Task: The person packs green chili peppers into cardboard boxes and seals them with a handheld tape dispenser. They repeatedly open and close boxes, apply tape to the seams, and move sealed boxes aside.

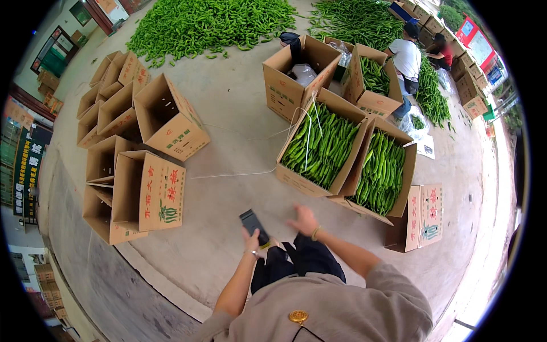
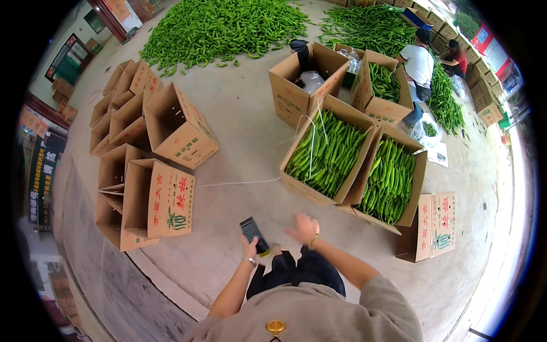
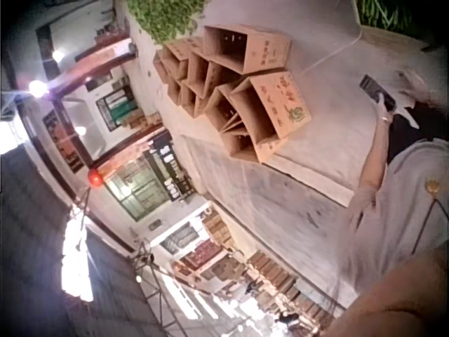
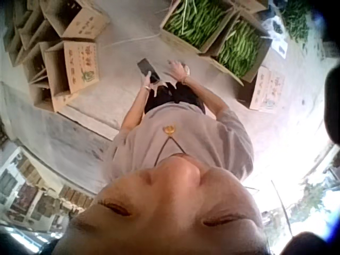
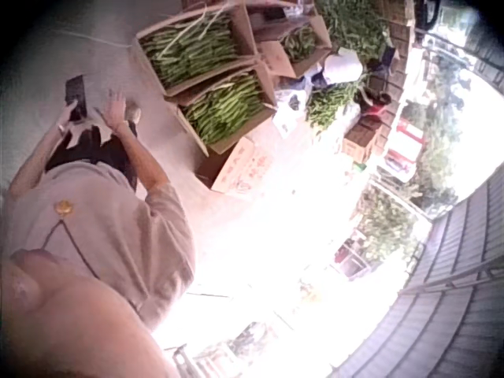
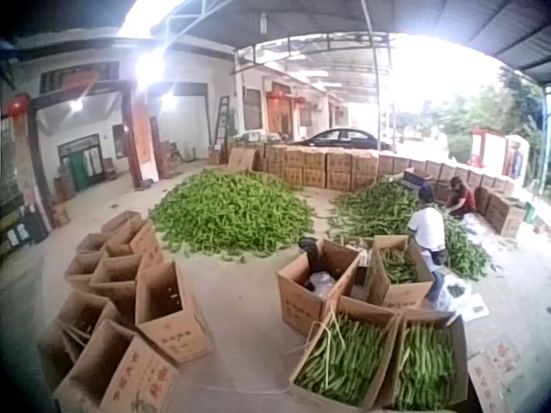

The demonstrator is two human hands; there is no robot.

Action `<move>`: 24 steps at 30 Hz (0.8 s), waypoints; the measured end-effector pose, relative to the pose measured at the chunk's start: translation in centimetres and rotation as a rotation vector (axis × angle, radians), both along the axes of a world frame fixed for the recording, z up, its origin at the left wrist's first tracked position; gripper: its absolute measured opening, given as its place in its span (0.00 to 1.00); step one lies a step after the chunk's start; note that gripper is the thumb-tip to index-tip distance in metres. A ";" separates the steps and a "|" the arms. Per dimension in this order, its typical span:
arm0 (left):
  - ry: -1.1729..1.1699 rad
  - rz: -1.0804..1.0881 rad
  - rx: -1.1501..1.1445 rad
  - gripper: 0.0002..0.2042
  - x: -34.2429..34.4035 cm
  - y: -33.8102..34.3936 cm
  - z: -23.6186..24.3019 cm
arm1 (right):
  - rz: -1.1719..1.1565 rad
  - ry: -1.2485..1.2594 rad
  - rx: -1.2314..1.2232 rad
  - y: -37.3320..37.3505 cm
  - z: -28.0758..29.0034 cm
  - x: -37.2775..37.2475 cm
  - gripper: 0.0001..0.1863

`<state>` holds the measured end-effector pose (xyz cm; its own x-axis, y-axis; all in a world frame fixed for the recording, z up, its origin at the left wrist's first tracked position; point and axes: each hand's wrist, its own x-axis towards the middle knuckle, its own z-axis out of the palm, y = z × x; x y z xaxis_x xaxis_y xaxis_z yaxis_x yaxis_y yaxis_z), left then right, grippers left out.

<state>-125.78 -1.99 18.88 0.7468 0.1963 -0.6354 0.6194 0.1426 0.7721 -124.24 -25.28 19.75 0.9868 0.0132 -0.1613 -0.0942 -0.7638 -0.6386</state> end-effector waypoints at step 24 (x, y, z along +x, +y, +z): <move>0.320 0.287 -0.320 0.16 19.1 -2.7 -2.4 | -0.424 0.041 0.064 -22.2 -12.3 49.2 0.15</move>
